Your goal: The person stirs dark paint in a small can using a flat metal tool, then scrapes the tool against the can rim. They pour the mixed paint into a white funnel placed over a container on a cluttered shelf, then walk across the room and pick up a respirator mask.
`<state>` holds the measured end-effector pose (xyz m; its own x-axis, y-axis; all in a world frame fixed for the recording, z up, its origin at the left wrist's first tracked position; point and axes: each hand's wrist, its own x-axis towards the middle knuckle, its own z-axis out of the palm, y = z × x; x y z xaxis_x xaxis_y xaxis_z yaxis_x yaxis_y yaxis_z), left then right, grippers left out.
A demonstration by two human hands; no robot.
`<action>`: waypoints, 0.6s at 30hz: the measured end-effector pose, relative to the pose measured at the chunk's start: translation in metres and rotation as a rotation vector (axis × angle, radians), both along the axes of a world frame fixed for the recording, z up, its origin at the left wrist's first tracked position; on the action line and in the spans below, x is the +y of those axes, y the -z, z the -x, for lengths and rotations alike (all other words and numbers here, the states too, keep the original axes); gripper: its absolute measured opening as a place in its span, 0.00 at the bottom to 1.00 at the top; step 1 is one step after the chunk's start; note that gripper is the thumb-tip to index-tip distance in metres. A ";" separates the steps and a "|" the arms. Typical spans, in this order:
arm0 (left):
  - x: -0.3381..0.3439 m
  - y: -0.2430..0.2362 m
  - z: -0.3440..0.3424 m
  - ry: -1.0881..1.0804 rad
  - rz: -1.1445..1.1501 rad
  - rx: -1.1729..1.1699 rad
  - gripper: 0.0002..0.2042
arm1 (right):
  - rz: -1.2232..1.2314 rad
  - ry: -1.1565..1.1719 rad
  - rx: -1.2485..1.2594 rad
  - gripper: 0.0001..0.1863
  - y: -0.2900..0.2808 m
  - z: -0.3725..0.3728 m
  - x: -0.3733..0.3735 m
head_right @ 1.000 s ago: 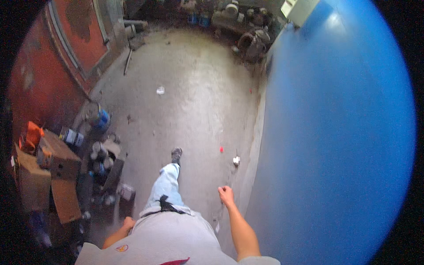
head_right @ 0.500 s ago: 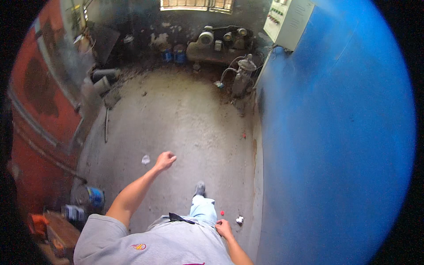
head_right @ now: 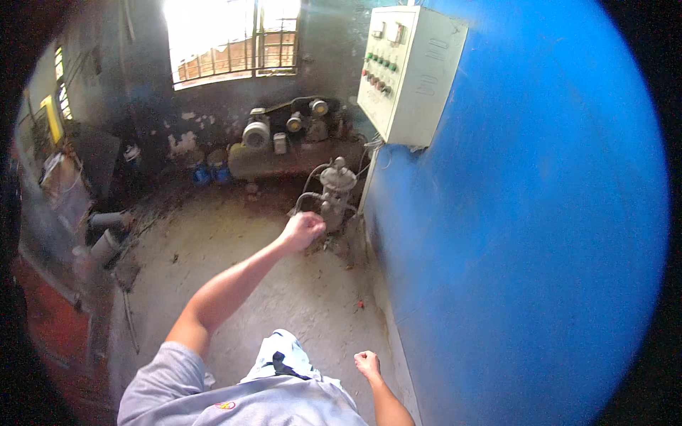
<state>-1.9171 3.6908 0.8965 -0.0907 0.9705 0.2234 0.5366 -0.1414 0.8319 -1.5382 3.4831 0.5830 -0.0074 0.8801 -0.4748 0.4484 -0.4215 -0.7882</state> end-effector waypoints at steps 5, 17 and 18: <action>0.227 -0.104 0.004 0.059 -0.325 0.180 0.14 | -0.087 0.389 0.150 0.07 0.002 0.019 0.050; 0.581 -0.212 0.053 -0.111 -0.222 0.249 0.25 | 0.436 0.483 -0.370 0.10 0.018 0.078 0.020; 0.600 -0.210 0.058 -0.073 -0.178 0.307 0.34 | 0.445 0.486 -0.374 0.10 0.014 0.083 0.022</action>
<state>-1.9749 4.2905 1.1069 -0.0610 0.9072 0.4163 0.7717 -0.2216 0.5961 -1.6211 3.5047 0.5695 0.5642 0.4677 -0.6804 0.3347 -0.8829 -0.3293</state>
